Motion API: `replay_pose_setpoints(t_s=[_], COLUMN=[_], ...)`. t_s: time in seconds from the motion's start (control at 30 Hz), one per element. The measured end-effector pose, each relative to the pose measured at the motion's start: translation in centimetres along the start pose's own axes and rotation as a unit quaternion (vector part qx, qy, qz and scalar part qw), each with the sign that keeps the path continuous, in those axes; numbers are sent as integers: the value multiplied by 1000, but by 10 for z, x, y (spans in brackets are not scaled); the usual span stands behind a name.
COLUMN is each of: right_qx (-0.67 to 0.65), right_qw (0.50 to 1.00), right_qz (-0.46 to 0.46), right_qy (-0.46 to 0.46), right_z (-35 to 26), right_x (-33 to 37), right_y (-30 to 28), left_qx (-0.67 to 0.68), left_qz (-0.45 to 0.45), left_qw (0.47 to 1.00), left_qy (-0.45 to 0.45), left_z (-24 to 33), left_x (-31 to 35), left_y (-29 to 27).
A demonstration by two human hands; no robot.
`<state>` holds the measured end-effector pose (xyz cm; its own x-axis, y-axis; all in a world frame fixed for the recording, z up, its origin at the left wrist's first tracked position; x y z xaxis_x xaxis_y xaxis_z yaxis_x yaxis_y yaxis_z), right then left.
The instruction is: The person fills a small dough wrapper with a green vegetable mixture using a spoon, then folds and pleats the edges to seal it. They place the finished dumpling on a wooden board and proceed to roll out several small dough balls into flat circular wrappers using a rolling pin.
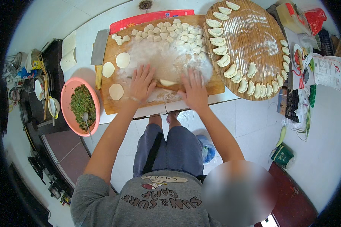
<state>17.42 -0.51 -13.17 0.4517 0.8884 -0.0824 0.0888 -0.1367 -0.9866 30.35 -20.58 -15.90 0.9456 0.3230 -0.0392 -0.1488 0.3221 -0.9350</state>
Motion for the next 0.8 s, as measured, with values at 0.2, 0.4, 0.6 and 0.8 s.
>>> replay_pose_setpoints(t_s=[0.2,0.4,0.6,0.8], right_qx=[-87,-158,-256,-372], right_qw=[996,987,963,904], right_qz=[26,38,27,13], right_qy=[-15,13,78,210], right_z=[12,26,32,38], right_x=[0,-21,-19,-11], right_y=[17,0,4,16], left_qx=[-11,62,125,159], left_qz=[50,58,68,109], left_qw=[998,988,974,980], left_qy=[-24,126,175,53], left_z=[-2,33,52,46], left_x=[-13,-45,-24,-1], left_y=[1,-2,-6,8])
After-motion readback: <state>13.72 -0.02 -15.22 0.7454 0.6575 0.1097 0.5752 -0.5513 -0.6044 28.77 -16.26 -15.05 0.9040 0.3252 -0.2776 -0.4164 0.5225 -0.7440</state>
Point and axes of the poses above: each hand's wrist, its own x-axis away from the middle knuckle, its own y-axis out of the palm, z = x × y, the point moved 4 cm from there along -x, towards the middle knuckle, and after that the axes turned 4 degrees about x, right-handed, at the moved point
